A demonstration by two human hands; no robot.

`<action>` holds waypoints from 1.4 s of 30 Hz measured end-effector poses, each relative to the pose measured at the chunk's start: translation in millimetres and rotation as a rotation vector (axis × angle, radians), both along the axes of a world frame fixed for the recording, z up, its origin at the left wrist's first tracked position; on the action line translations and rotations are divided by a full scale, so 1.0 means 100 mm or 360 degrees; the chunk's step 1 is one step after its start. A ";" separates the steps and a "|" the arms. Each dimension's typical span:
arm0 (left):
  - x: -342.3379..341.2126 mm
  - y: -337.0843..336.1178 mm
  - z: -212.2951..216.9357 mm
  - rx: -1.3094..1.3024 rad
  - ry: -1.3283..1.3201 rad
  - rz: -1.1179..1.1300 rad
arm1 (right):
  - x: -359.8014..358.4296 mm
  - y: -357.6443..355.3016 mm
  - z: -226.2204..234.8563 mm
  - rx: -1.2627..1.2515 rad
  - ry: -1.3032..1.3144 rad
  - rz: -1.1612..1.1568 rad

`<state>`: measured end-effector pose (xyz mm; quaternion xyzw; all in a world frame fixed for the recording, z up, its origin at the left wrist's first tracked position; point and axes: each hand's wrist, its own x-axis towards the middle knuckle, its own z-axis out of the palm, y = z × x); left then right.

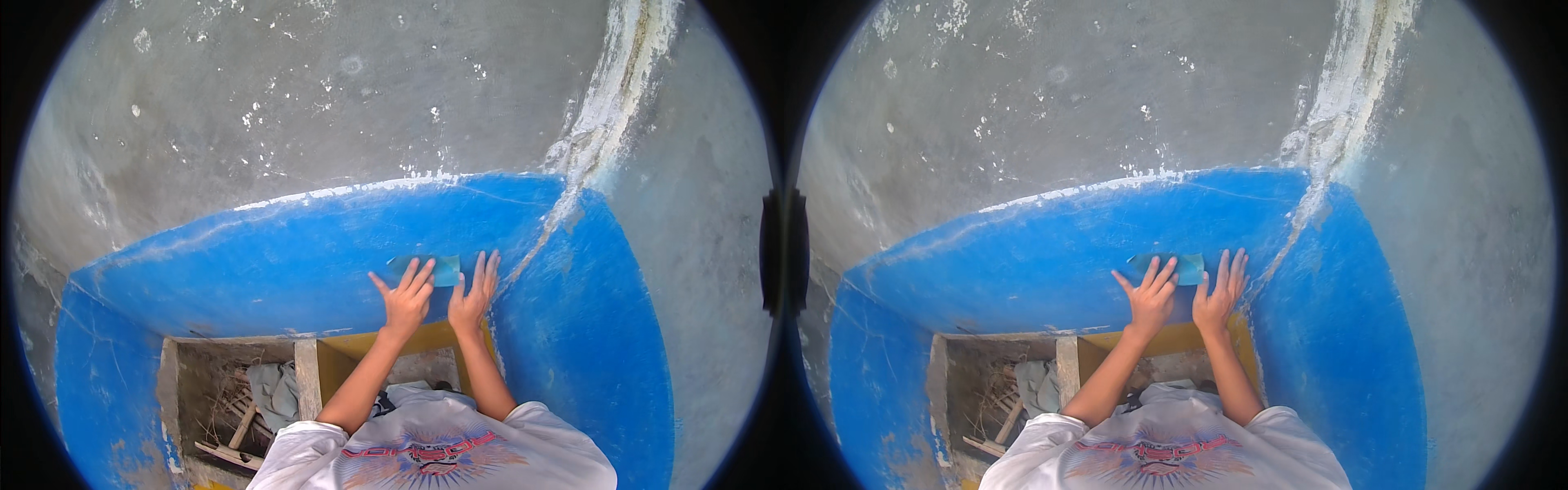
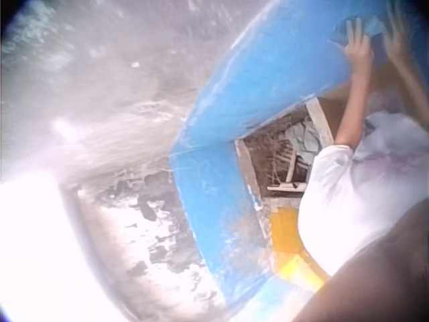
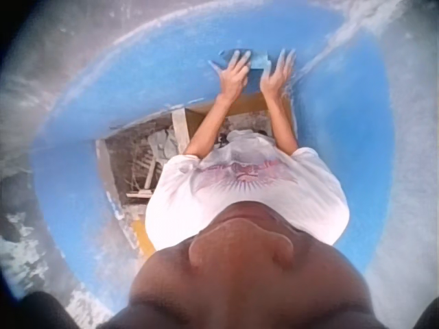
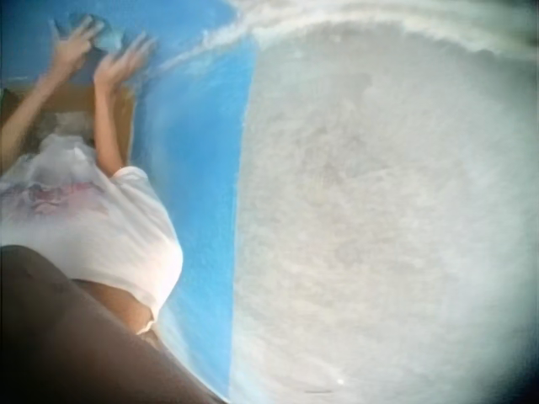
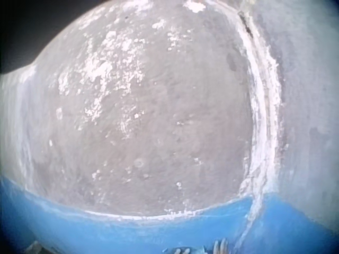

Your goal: The person sands a blue painted section of a wall using a piece of sandpaper, moving their hand back and forth and in circular motions over different parts of the blue surface.

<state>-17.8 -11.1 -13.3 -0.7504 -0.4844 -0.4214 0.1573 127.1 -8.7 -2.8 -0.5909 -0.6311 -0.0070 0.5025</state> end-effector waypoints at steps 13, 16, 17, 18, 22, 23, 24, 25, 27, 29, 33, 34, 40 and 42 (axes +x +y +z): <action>-0.44 0.07 0.10 0.0346 -0.0208 0.0236 | -0.29 -0.06 0.96 0.0449 0.0119 0.0155; -0.80 0.01 0.19 0.0311 -0.0539 0.0493 | -0.32 -0.02 1.08 0.0581 0.0093 0.0254; -0.94 -0.02 0.36 0.0380 -0.0819 0.0697 | -0.31 0.00 1.07 0.0590 0.0209 0.0315; -0.97 -0.02 0.63 0.0373 -0.0820 0.0734 | -0.34 -0.01 1.02 0.0570 0.0331 0.0382; -0.86 0.14 1.20 0.0581 -0.0550 0.0418 | -0.67 0.07 1.08 0.0535 0.0234 0.0384; -0.80 0.11 1.02 0.0482 -0.0351 0.0333 | -0.76 0.11 1.11 0.0633 0.0198 0.0406; -0.86 0.02 0.73 0.0495 -0.0351 0.0363 | -0.84 0.15 1.14 0.0739 0.0161 0.0427; -0.89 -0.06 0.38 0.0401 -0.0387 0.0429 | -0.92 0.19 1.16 0.0767 0.0160 0.0457; -0.99 -0.05 0.25 0.0357 -0.0432 0.0448 | -0.99 0.42 1.06 0.0892 -0.0197 0.0087; -1.32 -0.18 0.44 0.0364 -0.0988 0.0785 | -1.04 0.60 0.91 0.1010 -0.0253 -0.0029; -1.43 -0.06 1.32 0.0580 -0.1197 0.0786 | -1.10 0.64 0.84 0.1009 -0.0261 -0.0087; -1.27 -0.05 1.41 0.0544 -0.1075 0.0602 | -1.13 0.64 0.84 0.1014 -0.0252 -0.0111; -1.23 -0.09 0.56 0.0424 -0.1097 0.0595 | -1.13 0.64 0.86 0.1034 -0.0237 -0.0110; -1.52 -0.06 0.74 0.0510 -0.1236 0.0730 | -1.14 0.66 0.87 0.1070 -0.0243 -0.0107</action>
